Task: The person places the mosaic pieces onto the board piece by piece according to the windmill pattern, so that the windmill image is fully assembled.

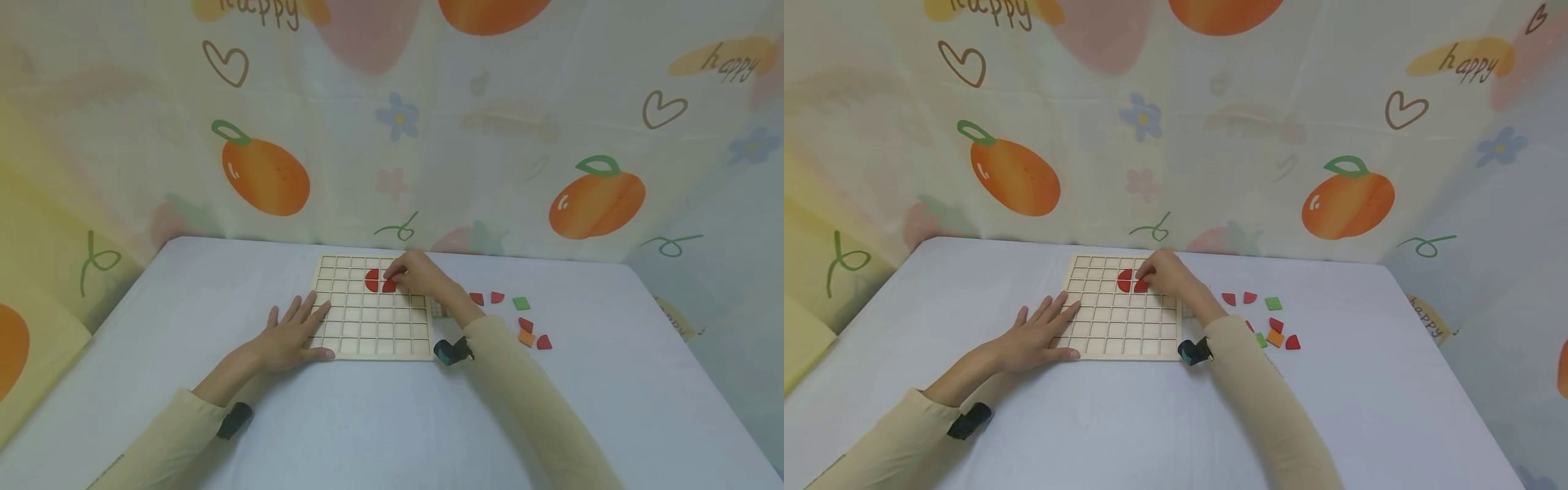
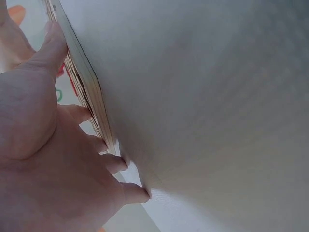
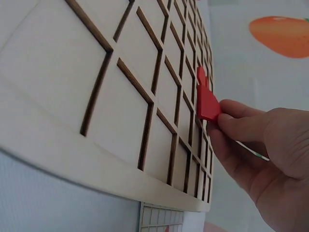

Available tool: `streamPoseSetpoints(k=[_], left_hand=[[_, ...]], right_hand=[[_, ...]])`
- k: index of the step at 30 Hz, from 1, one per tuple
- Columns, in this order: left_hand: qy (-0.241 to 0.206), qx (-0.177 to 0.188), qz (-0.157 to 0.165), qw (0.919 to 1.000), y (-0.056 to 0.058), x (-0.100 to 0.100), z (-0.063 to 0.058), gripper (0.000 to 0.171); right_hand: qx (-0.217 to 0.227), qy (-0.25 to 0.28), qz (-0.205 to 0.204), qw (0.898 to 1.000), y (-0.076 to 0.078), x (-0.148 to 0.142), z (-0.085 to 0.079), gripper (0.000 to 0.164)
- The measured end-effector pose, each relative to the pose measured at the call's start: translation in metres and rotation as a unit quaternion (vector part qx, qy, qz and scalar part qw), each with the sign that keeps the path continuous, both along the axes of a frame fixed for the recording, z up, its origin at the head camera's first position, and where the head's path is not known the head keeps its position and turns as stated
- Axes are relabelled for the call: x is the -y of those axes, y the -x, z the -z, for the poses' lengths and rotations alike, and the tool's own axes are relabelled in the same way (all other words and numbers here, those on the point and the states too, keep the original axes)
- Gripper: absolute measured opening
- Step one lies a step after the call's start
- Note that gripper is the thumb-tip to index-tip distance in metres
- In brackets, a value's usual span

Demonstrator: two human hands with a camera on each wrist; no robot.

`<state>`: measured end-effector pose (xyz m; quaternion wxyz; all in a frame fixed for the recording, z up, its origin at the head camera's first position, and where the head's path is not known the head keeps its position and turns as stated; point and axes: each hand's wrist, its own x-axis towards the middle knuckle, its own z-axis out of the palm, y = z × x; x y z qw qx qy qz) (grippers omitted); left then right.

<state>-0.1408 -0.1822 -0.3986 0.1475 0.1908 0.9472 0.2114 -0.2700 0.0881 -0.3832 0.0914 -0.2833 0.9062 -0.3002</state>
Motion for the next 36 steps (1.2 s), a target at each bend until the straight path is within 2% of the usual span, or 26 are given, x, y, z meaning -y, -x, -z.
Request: streamPoseSetpoints(k=[6, 12, 26, 30, 36], left_hand=[[-0.003, -0.001, 0.000, 1.0000, -0.0011, -0.0023, -0.0038, 0.093], [-0.004, 0.001, -0.001, 1.0000, -0.0017, -0.0032, -0.0046, 0.094], [-0.004, 0.007, -0.004, 1.0000, -0.0035, -0.0025, -0.0001, 0.094], [0.000, 0.009, -0.005, 0.9999, -0.0028, -0.0020, 0.0008, 0.095], [-0.004, 0.003, -0.005, 1.0000, -0.0015, -0.0018, -0.0007, 0.095]], right_hand=[[0.000, -0.015, 0.013, 1.000, -0.0034, 0.0054, -0.0025, 0.018], [-0.021, -0.015, 0.012, 1.000, -0.0038, 0.0068, -0.0009, 0.017], [-0.032, -0.024, 0.014, 0.999, -0.0092, 0.0081, 0.0055, 0.022], [-0.030, -0.029, 0.009, 0.999, -0.0085, 0.0075, 0.0044, 0.022], [-0.011, -0.029, 0.028, 0.999, -0.0085, 0.0027, 0.0003, 0.018]])
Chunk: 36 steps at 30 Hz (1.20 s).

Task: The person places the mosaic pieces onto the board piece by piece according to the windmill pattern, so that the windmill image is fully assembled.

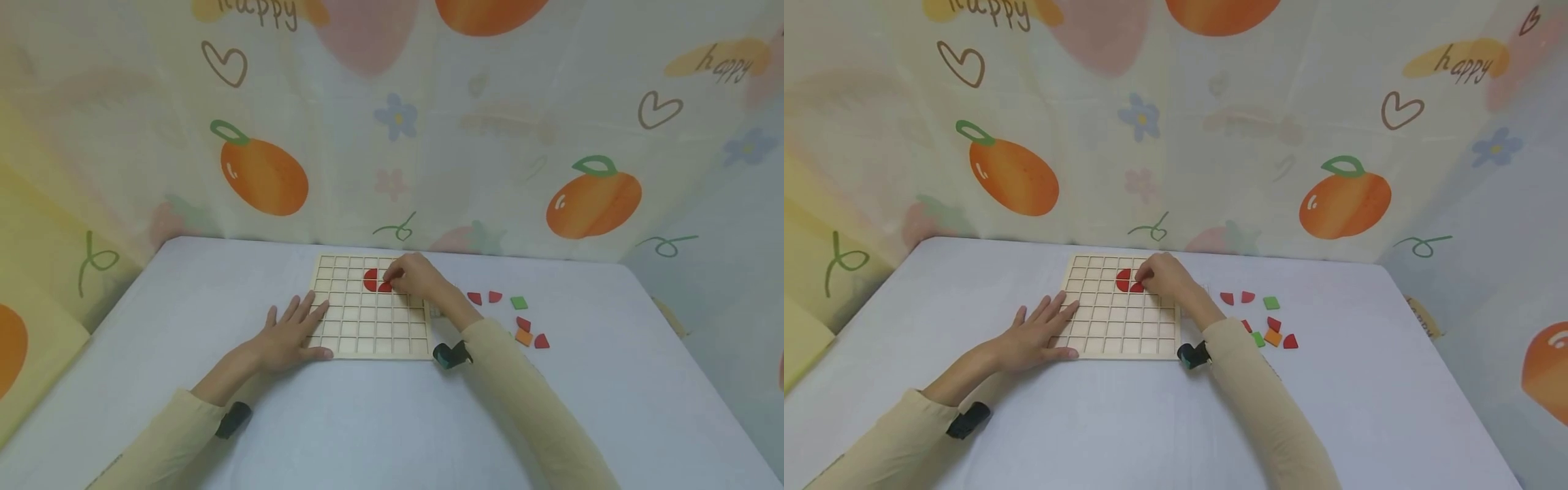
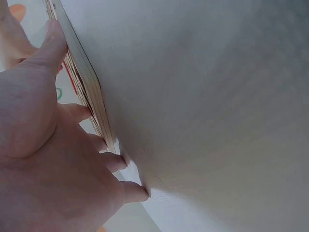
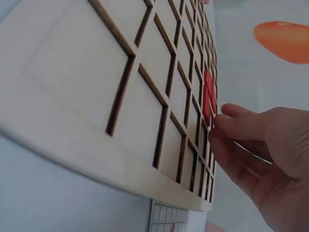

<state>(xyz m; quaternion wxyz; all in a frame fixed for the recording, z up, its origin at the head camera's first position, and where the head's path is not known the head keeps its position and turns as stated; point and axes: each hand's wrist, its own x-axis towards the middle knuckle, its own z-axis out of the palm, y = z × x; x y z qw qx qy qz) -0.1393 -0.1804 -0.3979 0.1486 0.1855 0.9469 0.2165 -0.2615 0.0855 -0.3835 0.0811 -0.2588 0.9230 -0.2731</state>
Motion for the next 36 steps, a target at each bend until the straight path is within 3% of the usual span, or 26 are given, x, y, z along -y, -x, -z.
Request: streamPoseSetpoints(k=[5, 11, 18, 25, 36], left_hand=[[-0.006, -0.002, 0.003, 1.0000, 0.000, 0.000, -0.001, 0.096], [-0.009, -0.004, 0.006, 0.9999, 0.000, 0.001, -0.001, 0.097], [0.000, -0.006, 0.005, 1.0000, -0.002, -0.002, -0.006, 0.095], [0.004, -0.008, 0.002, 1.0000, -0.001, -0.003, -0.004, 0.094], [-0.001, -0.010, 0.004, 0.9999, 0.000, -0.001, -0.001, 0.094]], right_hand=[[0.014, 0.000, -0.003, 1.000, -0.003, -0.006, -0.004, 0.017], [-0.010, 0.000, -0.013, 1.000, -0.008, -0.019, -0.012, 0.015], [-0.003, -0.010, 0.011, 1.000, -0.011, -0.038, -0.019, 0.018], [-0.006, -0.019, 0.004, 1.000, -0.014, -0.060, -0.031, 0.019], [-0.013, -0.045, 0.030, 0.998, -0.017, -0.099, -0.030, 0.020]])
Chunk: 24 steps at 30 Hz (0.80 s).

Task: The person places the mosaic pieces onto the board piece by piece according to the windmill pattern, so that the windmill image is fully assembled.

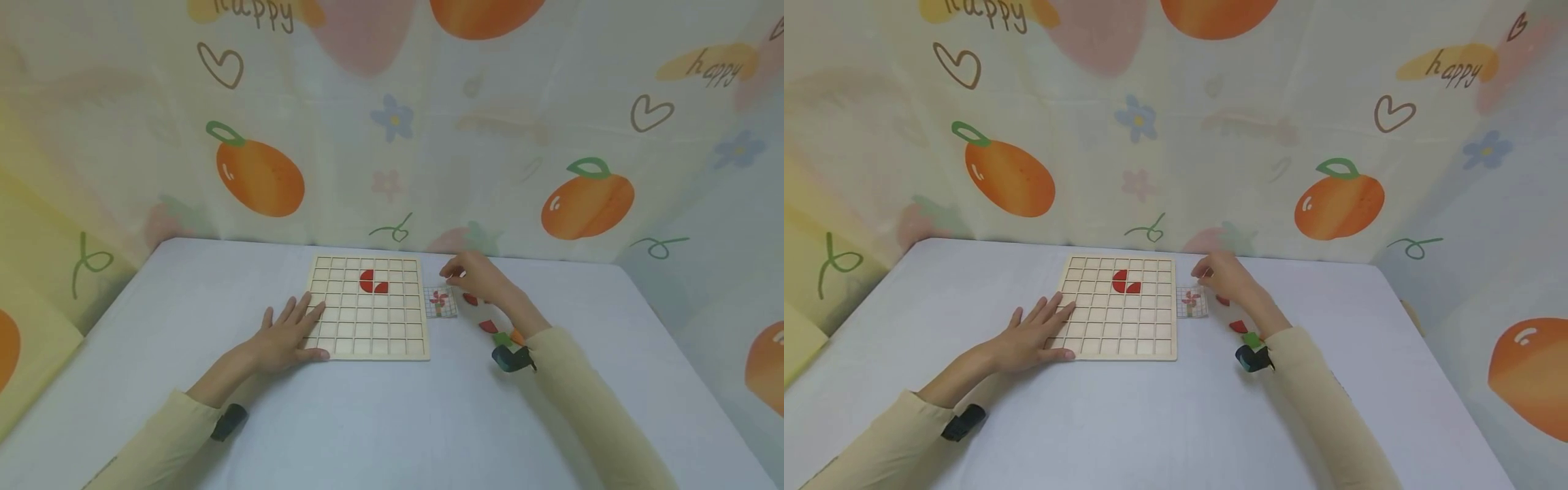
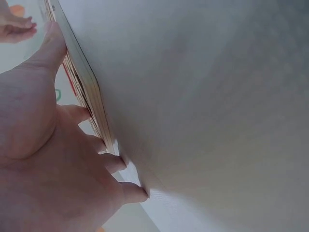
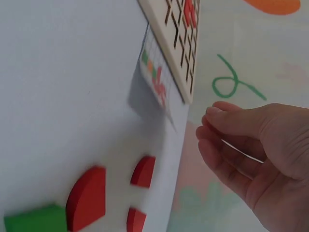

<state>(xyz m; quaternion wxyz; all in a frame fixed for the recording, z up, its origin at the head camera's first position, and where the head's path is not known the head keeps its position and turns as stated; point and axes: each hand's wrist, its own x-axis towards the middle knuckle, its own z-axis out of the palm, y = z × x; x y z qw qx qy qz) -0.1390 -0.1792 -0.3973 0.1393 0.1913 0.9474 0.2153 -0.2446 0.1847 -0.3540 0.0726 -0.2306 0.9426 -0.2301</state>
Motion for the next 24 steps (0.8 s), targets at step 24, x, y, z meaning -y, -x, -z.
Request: streamPoseSetpoints(k=[24], left_hand=[[0.002, 0.003, -0.004, 1.0000, -0.002, -0.003, -0.004, 0.093]], right_hand=[[0.001, -0.113, 0.191, 0.975, -0.020, -0.051, 0.009, 0.030]])
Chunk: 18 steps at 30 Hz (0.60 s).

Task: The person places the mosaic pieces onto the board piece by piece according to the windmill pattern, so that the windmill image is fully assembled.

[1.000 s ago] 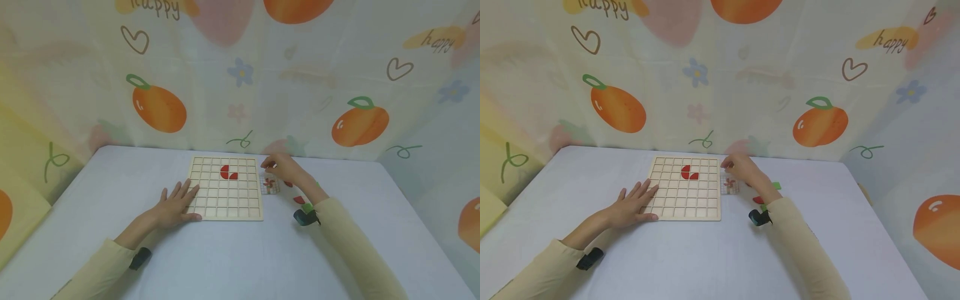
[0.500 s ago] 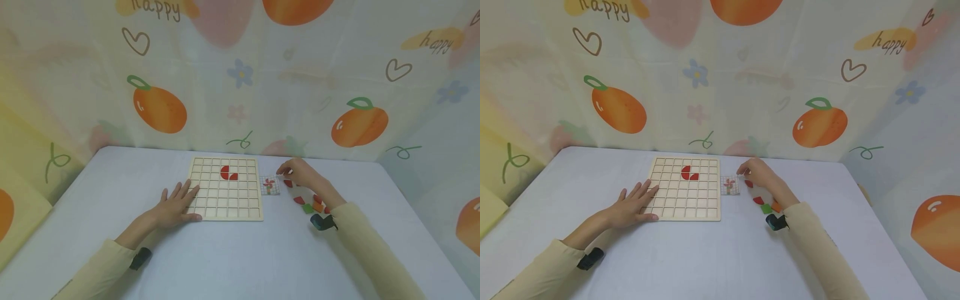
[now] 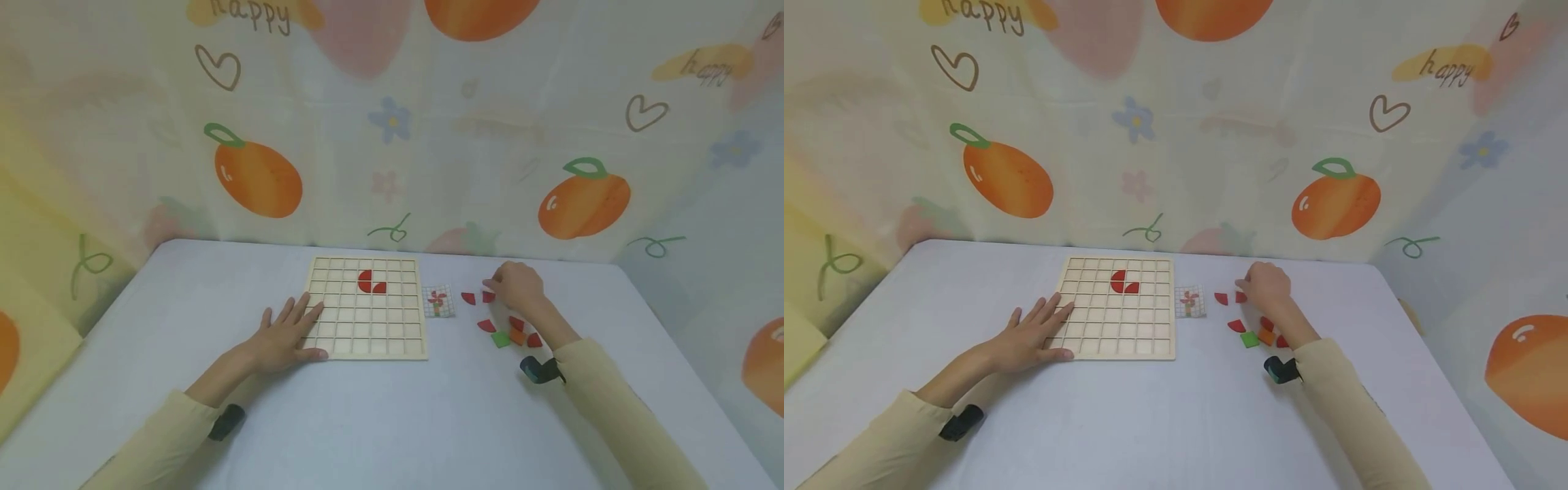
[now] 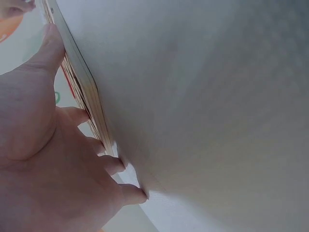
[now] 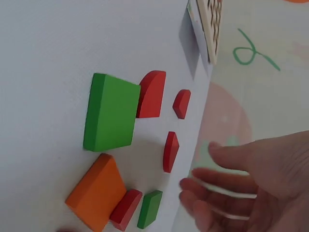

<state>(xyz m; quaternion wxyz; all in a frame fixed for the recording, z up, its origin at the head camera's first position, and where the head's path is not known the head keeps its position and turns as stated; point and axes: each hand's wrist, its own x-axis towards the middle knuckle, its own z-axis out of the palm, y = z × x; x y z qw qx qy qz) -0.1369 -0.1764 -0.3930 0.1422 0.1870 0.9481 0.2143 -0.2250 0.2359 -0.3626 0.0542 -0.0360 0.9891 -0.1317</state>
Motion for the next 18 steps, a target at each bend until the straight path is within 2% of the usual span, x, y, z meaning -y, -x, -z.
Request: streamPoseSetpoints(k=[3, 7, 12, 15, 18], left_hand=[[-0.002, 0.000, -0.003, 1.0000, -0.0007, 0.0019, -0.0004, 0.093], [-0.004, -0.005, 0.000, 1.0000, 0.0000, 0.0040, 0.0022, 0.093], [-0.006, -0.009, 0.007, 0.9999, 0.0017, 0.0051, 0.0058, 0.093], [-0.006, -0.010, 0.008, 0.9999, 0.0021, 0.0049, 0.0059, 0.093], [-0.005, -0.011, 0.009, 0.9999, 0.0022, 0.0043, 0.0054, 0.093]], right_hand=[[0.030, -0.004, 0.054, 0.998, -0.0012, -0.0004, -0.0004, 0.038], [0.054, -0.017, 0.088, 0.995, -0.0016, 0.0005, 0.0005, 0.044], [0.058, -0.035, 0.099, 0.993, -0.0017, 0.0047, 0.0033, 0.047], [0.055, -0.052, 0.098, 0.992, -0.0014, 0.0075, 0.0041, 0.045], [0.051, -0.048, 0.099, 0.993, -0.0019, 0.0095, 0.0039, 0.041]])
